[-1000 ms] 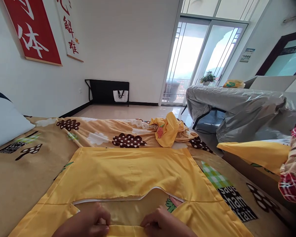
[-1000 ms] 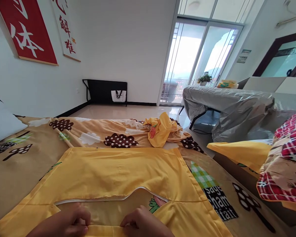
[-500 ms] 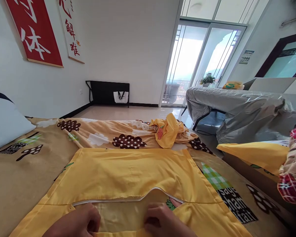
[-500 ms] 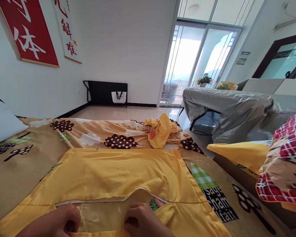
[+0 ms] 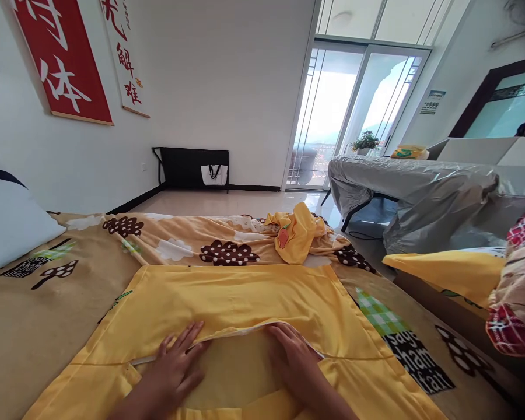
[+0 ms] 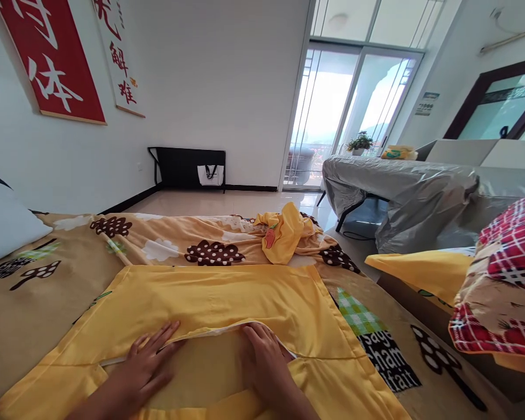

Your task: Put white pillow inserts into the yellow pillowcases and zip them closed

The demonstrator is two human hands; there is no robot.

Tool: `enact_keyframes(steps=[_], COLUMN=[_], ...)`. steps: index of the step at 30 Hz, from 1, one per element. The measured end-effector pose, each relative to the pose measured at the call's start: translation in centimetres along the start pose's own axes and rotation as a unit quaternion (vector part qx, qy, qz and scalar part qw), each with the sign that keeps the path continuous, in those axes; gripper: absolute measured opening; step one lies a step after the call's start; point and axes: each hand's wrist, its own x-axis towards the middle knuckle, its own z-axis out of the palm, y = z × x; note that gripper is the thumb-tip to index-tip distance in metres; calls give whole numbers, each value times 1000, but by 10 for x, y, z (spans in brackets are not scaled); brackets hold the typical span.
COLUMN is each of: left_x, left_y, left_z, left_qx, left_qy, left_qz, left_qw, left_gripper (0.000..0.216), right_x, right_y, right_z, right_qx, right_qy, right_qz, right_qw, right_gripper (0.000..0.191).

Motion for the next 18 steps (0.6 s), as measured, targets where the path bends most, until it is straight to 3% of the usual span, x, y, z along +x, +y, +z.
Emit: enact_keyframes(steps=[3, 5, 9, 13, 15, 18], left_x=[0, -3, -4, 11, 27, 56], left_y=[-14, -18, 2, 59, 85, 101], left_z=[-7, -10, -13, -27, -35, -38], left_qx=[19, 30, 74, 104, 105, 126], left_qy=[22, 30, 50, -22, -62, -70], left_qz=[-36, -19, 37, 102, 133, 145], left_qw=[999, 999, 995, 989, 984, 979], left_gripper=[48, 46, 36, 42, 52, 56], right_x=[3, 5, 7, 3, 2, 0], right_y=[7, 14, 31, 39, 38, 35], right_z=[-3, -8, -22, -27, -28, -33], right_qx=[44, 59, -27, -111, -106, -98], right_qy=[31, 54, 93, -63, -123, -131], right_qz=[34, 59, 39, 62, 88, 88], right_qw=[998, 995, 994, 990, 983, 983], right_gripper=[30, 38, 29, 79, 81, 73])
